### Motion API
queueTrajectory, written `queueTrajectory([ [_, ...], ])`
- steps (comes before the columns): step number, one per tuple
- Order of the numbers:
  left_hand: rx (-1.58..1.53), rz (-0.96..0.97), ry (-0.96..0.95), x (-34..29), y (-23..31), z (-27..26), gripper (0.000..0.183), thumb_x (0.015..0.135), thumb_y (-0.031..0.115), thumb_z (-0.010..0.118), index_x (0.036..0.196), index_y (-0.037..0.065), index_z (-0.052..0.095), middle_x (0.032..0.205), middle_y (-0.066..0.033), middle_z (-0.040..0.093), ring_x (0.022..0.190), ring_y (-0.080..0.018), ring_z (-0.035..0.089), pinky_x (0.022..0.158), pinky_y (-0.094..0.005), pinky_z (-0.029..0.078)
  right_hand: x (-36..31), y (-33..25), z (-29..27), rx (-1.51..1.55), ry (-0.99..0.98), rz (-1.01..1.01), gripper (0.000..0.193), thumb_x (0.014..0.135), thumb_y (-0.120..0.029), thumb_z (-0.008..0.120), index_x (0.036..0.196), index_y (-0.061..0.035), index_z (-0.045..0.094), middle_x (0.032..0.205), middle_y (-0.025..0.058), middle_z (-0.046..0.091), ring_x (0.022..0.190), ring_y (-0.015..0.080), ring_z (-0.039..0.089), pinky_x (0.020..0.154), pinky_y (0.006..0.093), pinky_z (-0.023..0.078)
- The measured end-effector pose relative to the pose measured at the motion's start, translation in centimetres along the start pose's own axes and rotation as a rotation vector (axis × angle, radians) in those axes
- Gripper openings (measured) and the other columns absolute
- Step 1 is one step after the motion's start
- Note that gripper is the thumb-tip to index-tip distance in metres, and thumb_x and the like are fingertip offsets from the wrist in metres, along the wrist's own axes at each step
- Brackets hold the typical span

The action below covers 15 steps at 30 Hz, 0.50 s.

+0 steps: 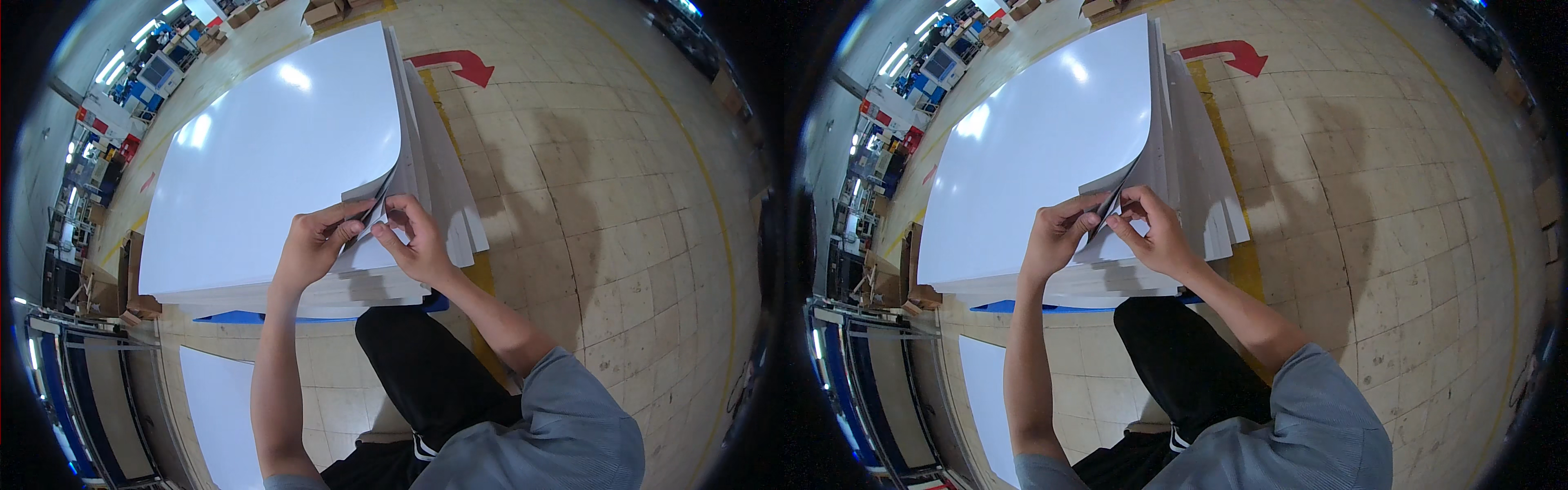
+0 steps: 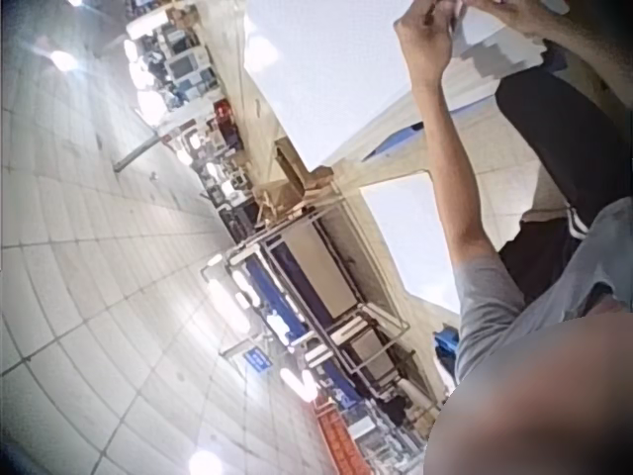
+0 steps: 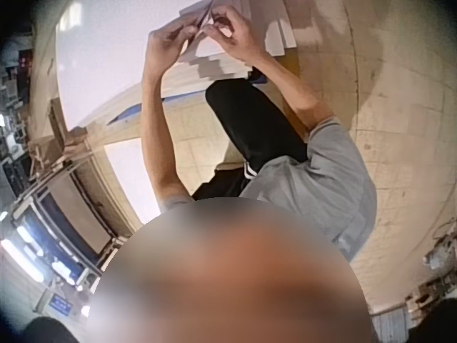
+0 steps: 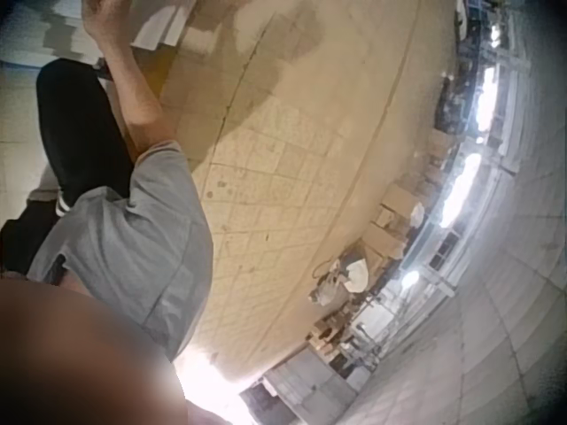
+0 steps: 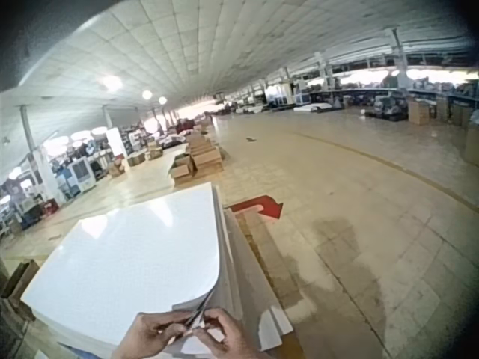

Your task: Picking large white material sheets from a stack and using an industrial stapler to join them on a pallet.

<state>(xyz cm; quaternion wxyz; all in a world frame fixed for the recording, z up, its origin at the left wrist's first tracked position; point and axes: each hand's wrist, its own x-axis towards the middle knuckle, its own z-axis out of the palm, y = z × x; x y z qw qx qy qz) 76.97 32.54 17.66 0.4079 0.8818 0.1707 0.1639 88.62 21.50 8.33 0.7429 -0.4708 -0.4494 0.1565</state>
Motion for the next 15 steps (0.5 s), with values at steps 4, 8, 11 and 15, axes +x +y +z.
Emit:
queueTrajectory([
  [4, 0.436, 0.101, 0.324, -0.4, 0.9, 0.3, 0.025, 0.088, 0.004, 0.054, 0.112, 0.007, 0.059, 0.068, -0.0111, 0.061, 0.063, -0.0161, 0.061, 0.055, -0.0262, 0.047, -0.1, 0.6, -0.3, -0.015, 0.008, -0.031, 0.026, 0.086, -0.016, 0.064, 0.102, -0.0003, 0.05, 0.086, 0.0074, 0.055, 0.078, 0.0123, 0.059, 0.071, 0.0246, 0.048],
  [8, 0.567, 0.388, 0.3, -0.1, 0.8, 0.9, 0.038, 0.079, -0.002, 0.058, 0.113, 0.013, 0.053, 0.084, -0.0084, 0.061, 0.066, -0.0249, 0.062, 0.053, -0.0334, 0.05, -0.4, 0.7, -0.3, 0.058, -0.04, 0.01, 0.025, 0.089, -0.011, 0.059, 0.107, 0.0006, 0.046, 0.092, 0.0022, 0.045, 0.081, 0.0072, 0.044, 0.075, 0.02, 0.04],
  [11, 0.566, 0.276, 0.149, -0.2, 1.1, 0.8, 0.034, 0.074, -0.003, 0.06, 0.104, 0.013, 0.058, 0.097, -0.008, 0.062, 0.073, -0.0267, 0.063, 0.057, -0.034, 0.053, -0.5, 0.4, -0.4, 0.044, -0.04, 0.012, 0.024, 0.09, -0.011, 0.058, 0.107, 0.0005, 0.046, 0.092, 0.0024, 0.044, 0.081, 0.0073, 0.043, 0.075, 0.0197, 0.039],
  [15, 0.574, 0.369, 0.161, -0.6, 0.0, 1.1, 0.02, 0.075, -0.002, 0.06, 0.091, 0.01, 0.062, 0.102, -0.0092, 0.063, 0.076, -0.0254, 0.065, 0.057, -0.031, 0.054, -0.5, 0.6, -0.3, 0.065, -0.038, -0.003, 0.024, 0.09, -0.011, 0.057, 0.107, 0.0004, 0.045, 0.092, 0.0023, 0.044, 0.079, 0.0073, 0.042, 0.074, 0.0195, 0.038],
])
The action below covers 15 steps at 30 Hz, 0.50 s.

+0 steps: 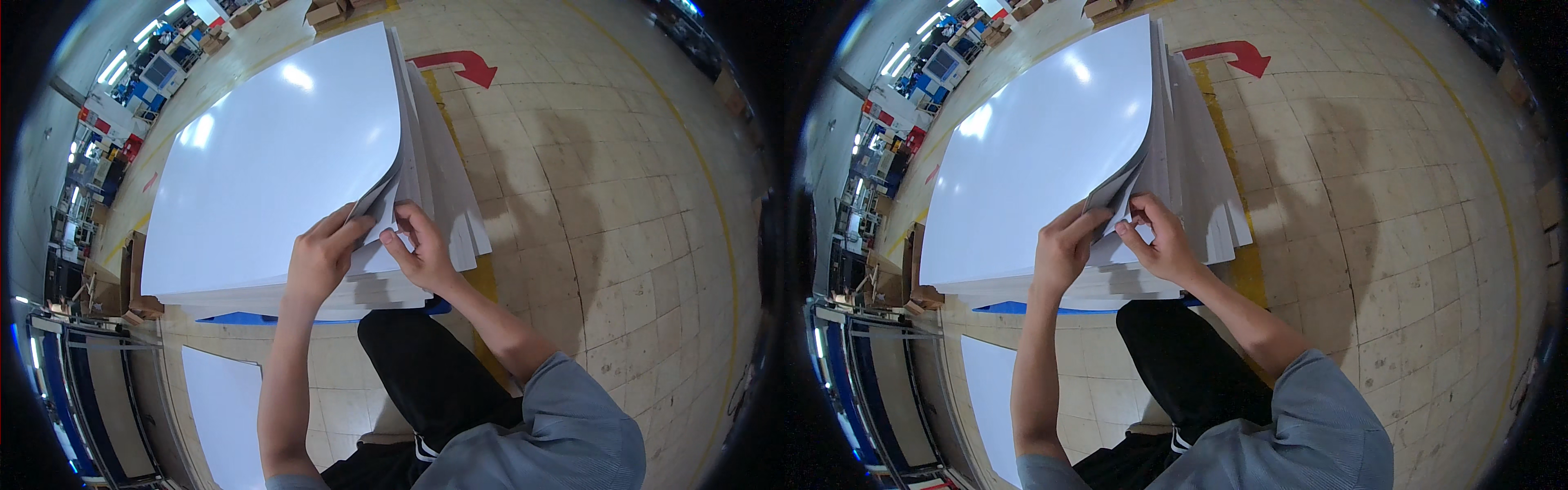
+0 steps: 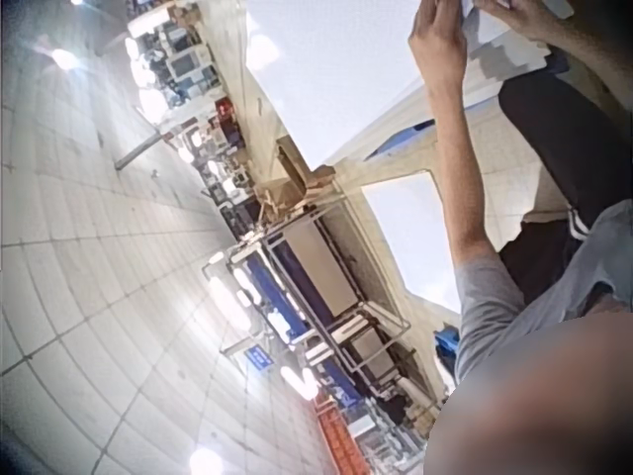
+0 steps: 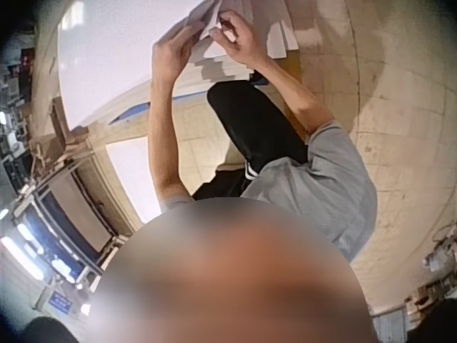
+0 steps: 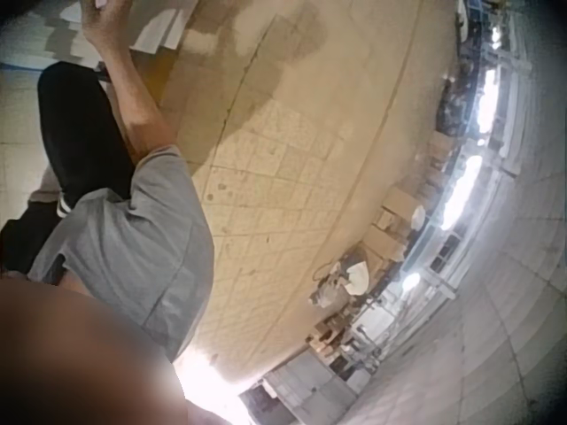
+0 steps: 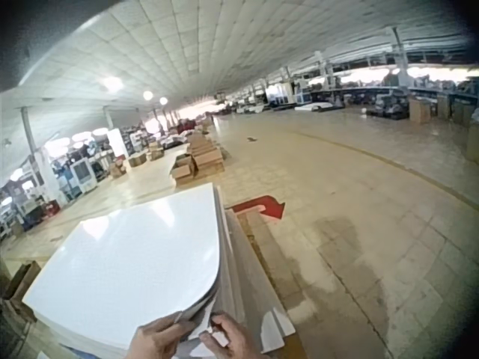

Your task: Picking large white material sheets from a stack and using an industrial stapler to join them on a pallet.

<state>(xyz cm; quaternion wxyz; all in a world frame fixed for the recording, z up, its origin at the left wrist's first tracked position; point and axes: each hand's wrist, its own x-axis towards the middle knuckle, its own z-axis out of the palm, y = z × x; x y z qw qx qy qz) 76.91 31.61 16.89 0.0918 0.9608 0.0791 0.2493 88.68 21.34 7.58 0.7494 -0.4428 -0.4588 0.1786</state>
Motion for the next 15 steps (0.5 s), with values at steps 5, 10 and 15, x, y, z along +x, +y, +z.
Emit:
queueTrajectory([
  [5, 0.172, 0.077, 0.132, -0.9, 0.1, 1.2, 0.011, 0.081, 0.0, 0.058, 0.084, 0.01, 0.063, 0.103, -0.011, 0.064, 0.079, -0.0217, 0.067, 0.056, -0.0305, 0.054, -0.3, 0.3, 0.0, -0.031, -0.009, -0.019, 0.025, 0.089, -0.011, 0.058, 0.107, 0.0001, 0.044, 0.094, 0.003, 0.044, 0.08, 0.0076, 0.042, 0.073, 0.0192, 0.038],
  [10, 0.196, 0.11, 0.179, -0.9, 0.3, 1.8, 0.014, 0.08, -0.001, 0.059, 0.085, 0.011, 0.064, 0.113, -0.0097, 0.061, 0.082, -0.021, 0.067, 0.055, -0.0293, 0.054, -0.5, 0.6, -0.2, -0.046, -0.01, -0.036, 0.026, 0.088, -0.012, 0.058, 0.107, 0.0, 0.043, 0.094, 0.0037, 0.043, 0.079, 0.0079, 0.043, 0.071, 0.0194, 0.039],
  [15, 0.216, 0.158, 0.235, -0.7, 0.1, 1.9, 0.017, 0.078, -0.002, 0.059, 0.089, 0.011, 0.065, 0.124, -0.0091, 0.056, 0.086, -0.0193, 0.066, 0.057, -0.0283, 0.055, -0.5, 0.5, -0.1, -0.064, 0.002, -0.041, 0.026, 0.088, -0.012, 0.058, 0.106, -0.0005, 0.044, 0.092, 0.0039, 0.043, 0.078, 0.0083, 0.043, 0.069, 0.0197, 0.039],
])
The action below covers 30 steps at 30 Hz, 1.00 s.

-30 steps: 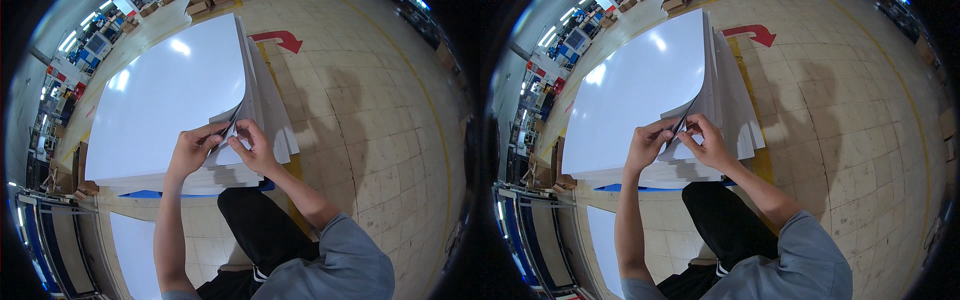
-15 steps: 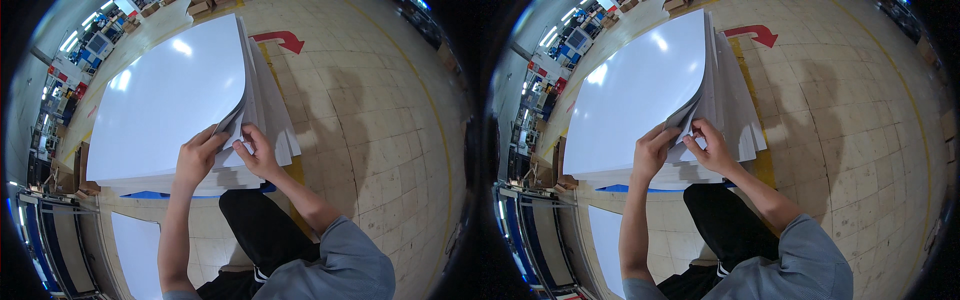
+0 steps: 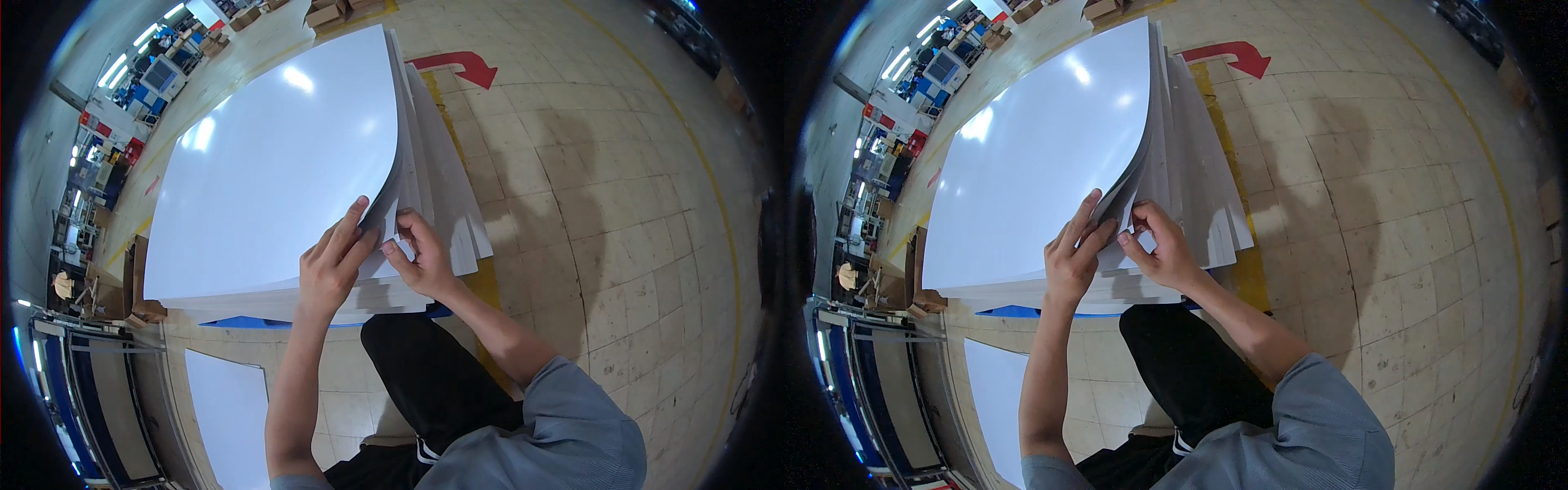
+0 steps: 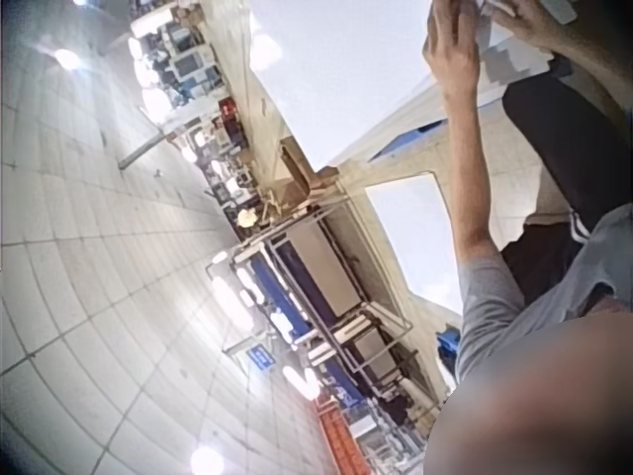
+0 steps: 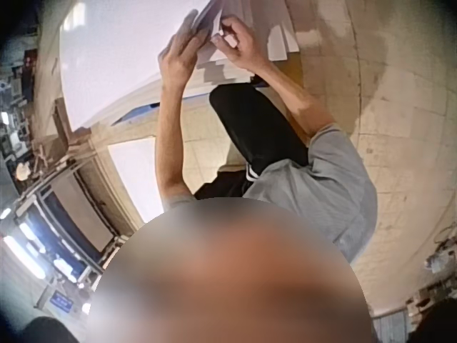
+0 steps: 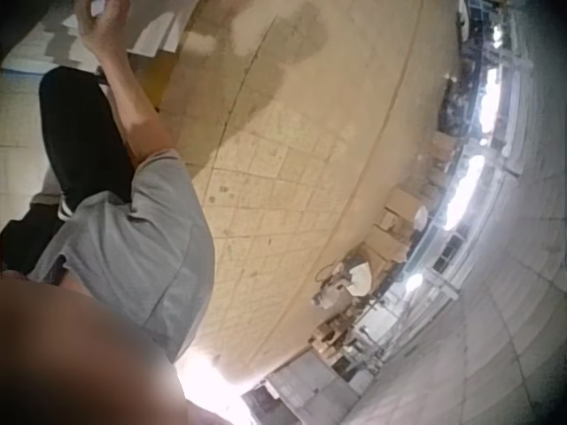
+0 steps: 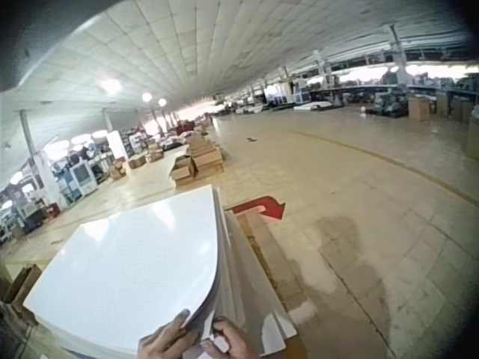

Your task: Picking large white material sheets from a stack and using an industrial stapler to join them on a pallet.

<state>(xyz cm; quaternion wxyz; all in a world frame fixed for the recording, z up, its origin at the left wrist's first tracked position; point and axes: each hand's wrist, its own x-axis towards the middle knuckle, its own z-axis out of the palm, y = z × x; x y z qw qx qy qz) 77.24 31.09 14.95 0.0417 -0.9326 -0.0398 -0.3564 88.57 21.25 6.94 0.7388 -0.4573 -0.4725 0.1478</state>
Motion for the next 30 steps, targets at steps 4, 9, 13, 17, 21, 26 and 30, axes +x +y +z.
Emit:
queueTrajectory([
  [4, -0.012, 0.006, -0.037, 0.3, 0.3, -0.1, 0.025, 0.071, -0.002, 0.061, 0.092, 0.01, 0.065, 0.123, -0.0084, 0.056, 0.085, -0.0182, 0.065, 0.059, -0.0278, 0.055, 0.2, -0.3, -0.3, -0.02, -0.003, -0.023, 0.025, 0.088, -0.013, 0.059, 0.104, -0.0008, 0.044, 0.091, 0.0042, 0.043, 0.077, 0.0084, 0.043, 0.067, 0.0201, 0.038],
  [9, -0.035, -0.027, -0.029, 0.2, 0.1, 0.1, 0.03, 0.067, -0.004, 0.06, 0.094, 0.009, 0.064, 0.12, -0.0079, 0.058, 0.082, -0.018, 0.065, 0.059, -0.0277, 0.055, 0.2, -0.4, -0.4, -0.024, -0.015, -0.014, 0.025, 0.087, -0.012, 0.059, 0.104, -0.0003, 0.045, 0.093, 0.0051, 0.045, 0.079, 0.009, 0.046, 0.07, 0.0211, 0.041],
  [13, -0.033, -0.019, -0.042, 0.2, 0.1, 0.0, 0.032, 0.066, -0.007, 0.059, 0.094, 0.007, 0.063, 0.115, -0.008, 0.059, 0.08, -0.0184, 0.065, 0.059, -0.0281, 0.055, 0.1, 0.1, -0.3, 0.039, -0.018, 0.013, 0.025, 0.087, -0.01, 0.059, 0.105, 0.001, 0.045, 0.098, 0.007, 0.048, 0.088, 0.0106, 0.051, 0.08, 0.0232, 0.043],
  [17, -0.107, -0.187, -0.148, 0.0, 0.1, -0.5, 0.031, 0.068, -0.006, 0.06, 0.095, 0.007, 0.064, 0.114, -0.0092, 0.059, 0.08, -0.0211, 0.065, 0.061, -0.0303, 0.055, 0.2, 0.1, 0.0, 0.051, -0.021, -0.003, 0.025, 0.086, -0.008, 0.059, 0.105, 0.0008, 0.045, 0.096, 0.0064, 0.047, 0.086, 0.0097, 0.05, 0.078, 0.0227, 0.044],
  [21, -0.337, -0.262, -0.258, 1.7, 1.1, -1.7, 0.026, 0.074, -0.001, 0.063, 0.099, 0.007, 0.066, 0.113, -0.0115, 0.06, 0.08, -0.0242, 0.065, 0.063, -0.0321, 0.054, 0.1, -0.8, -0.5, -0.08, -0.048, 0.072, 0.024, 0.086, -0.007, 0.059, 0.104, -0.0002, 0.045, 0.093, 0.0048, 0.045, 0.08, 0.0086, 0.046, 0.072, 0.0213, 0.042],
  [26, -0.509, -0.292, -0.271, 1.7, 0.0, -1.5, 0.027, 0.079, 0.01, 0.067, 0.107, 0.009, 0.066, 0.104, -0.015, 0.063, 0.071, -0.0253, 0.064, 0.062, -0.0312, 0.052, 0.4, -0.3, 0.0, -0.009, 0.057, -0.042, 0.022, 0.086, -0.016, 0.062, 0.099, -0.0024, 0.049, 0.088, 0.0078, 0.052, 0.074, 0.0137, 0.054, 0.066, 0.0256, 0.046],
  [30, -0.451, -0.327, -0.272, 1.6, 0.1, -1.8, 0.024, 0.077, 0.007, 0.068, 0.101, 0.006, 0.065, 0.094, -0.0131, 0.064, 0.066, -0.0229, 0.063, 0.059, -0.0303, 0.051, 0.1, 0.1, -0.2, 0.011, -0.007, 0.015, 0.022, 0.088, -0.01, 0.059, 0.102, 0.0001, 0.045, 0.091, 0.0038, 0.044, 0.079, 0.0085, 0.043, 0.072, 0.0204, 0.039],
])
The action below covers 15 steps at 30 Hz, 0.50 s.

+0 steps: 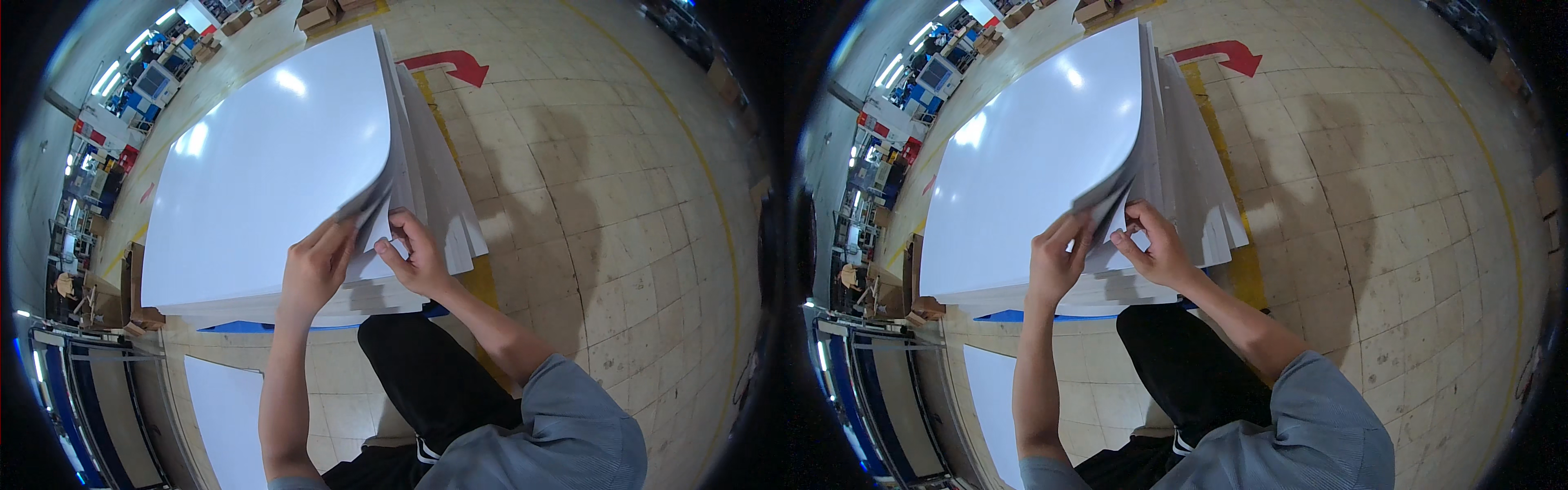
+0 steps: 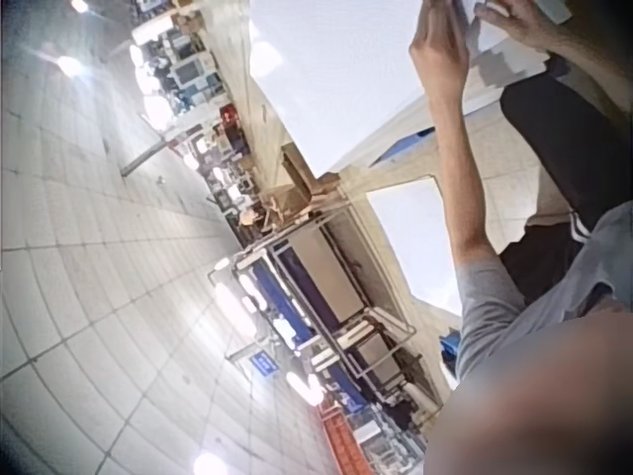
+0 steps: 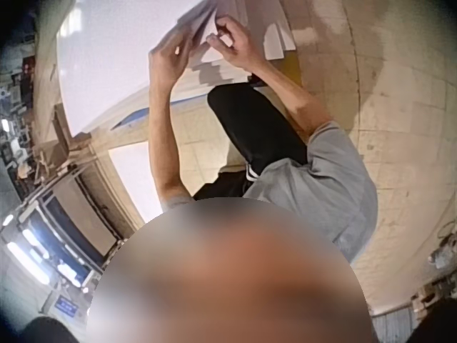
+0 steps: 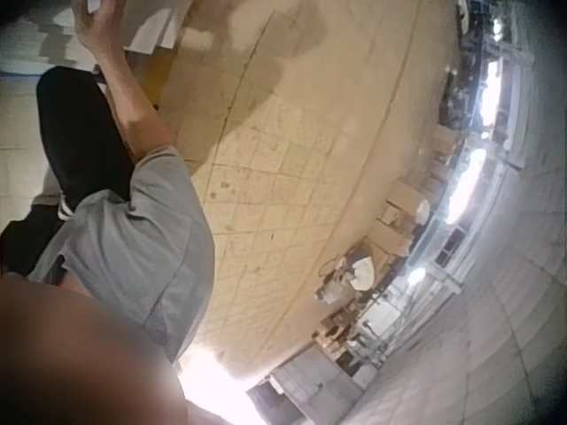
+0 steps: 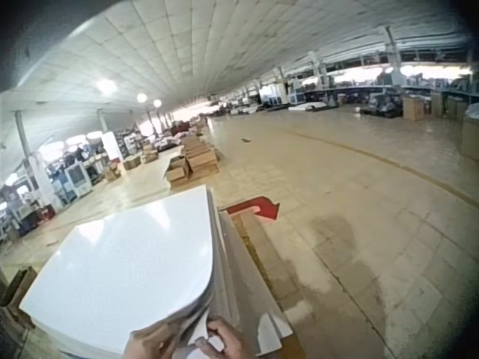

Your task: Picking large white material sheets from a stack and using an industrial stapler to join them on a pallet.

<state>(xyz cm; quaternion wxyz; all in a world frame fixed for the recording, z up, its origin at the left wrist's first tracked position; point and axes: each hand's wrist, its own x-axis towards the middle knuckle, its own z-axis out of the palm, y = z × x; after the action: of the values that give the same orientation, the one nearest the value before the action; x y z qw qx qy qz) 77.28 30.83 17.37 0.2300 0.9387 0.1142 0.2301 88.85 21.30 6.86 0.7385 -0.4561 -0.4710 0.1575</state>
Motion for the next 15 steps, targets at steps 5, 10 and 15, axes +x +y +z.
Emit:
queueTrajectory([
  [5, 0.223, 0.052, 0.178, -0.1, 0.2, 0.2, 0.015, 0.078, 0.002, 0.064, 0.093, 0.003, 0.06, 0.076, -0.009, 0.06, 0.061, -0.0218, 0.061, 0.056, -0.0309, 0.05, 0.0, -0.1, 0.0, 0.025, -0.045, 0.015, 0.029, 0.09, -0.017, 0.059, 0.108, 0.0015, 0.045, 0.096, 0.0046, 0.047, 0.088, 0.0092, 0.048, 0.078, 0.0212, 0.041],
  [10, 0.016, -0.045, 0.033, -0.6, 0.3, -0.2, 0.026, 0.078, 0.007, 0.067, 0.103, 0.002, 0.059, 0.086, -0.0122, 0.063, 0.066, -0.0246, 0.063, 0.061, -0.032, 0.051, 1.4, -0.2, -0.9, 0.219, -0.105, 0.13, 0.03, 0.091, -0.016, 0.056, 0.114, -0.0002, 0.046, 0.102, 0.0065, 0.051, 0.095, 0.0132, 0.052, 0.085, 0.0265, 0.043],
  [15, 0.098, 0.102, 0.148, -0.9, -1.6, 0.5, 0.03, 0.081, -0.001, 0.059, 0.109, 0.005, 0.055, 0.108, -0.0158, 0.061, 0.085, -0.0304, 0.065, 0.065, -0.0346, 0.054, 3.0, -2.9, -2.2, 0.196, -0.316, 0.128, 0.038, 0.092, -0.011, 0.053, 0.127, -0.0033, 0.044, 0.121, 0.0094, 0.051, 0.116, 0.0193, 0.048, 0.095, 0.0326, 0.04],
])
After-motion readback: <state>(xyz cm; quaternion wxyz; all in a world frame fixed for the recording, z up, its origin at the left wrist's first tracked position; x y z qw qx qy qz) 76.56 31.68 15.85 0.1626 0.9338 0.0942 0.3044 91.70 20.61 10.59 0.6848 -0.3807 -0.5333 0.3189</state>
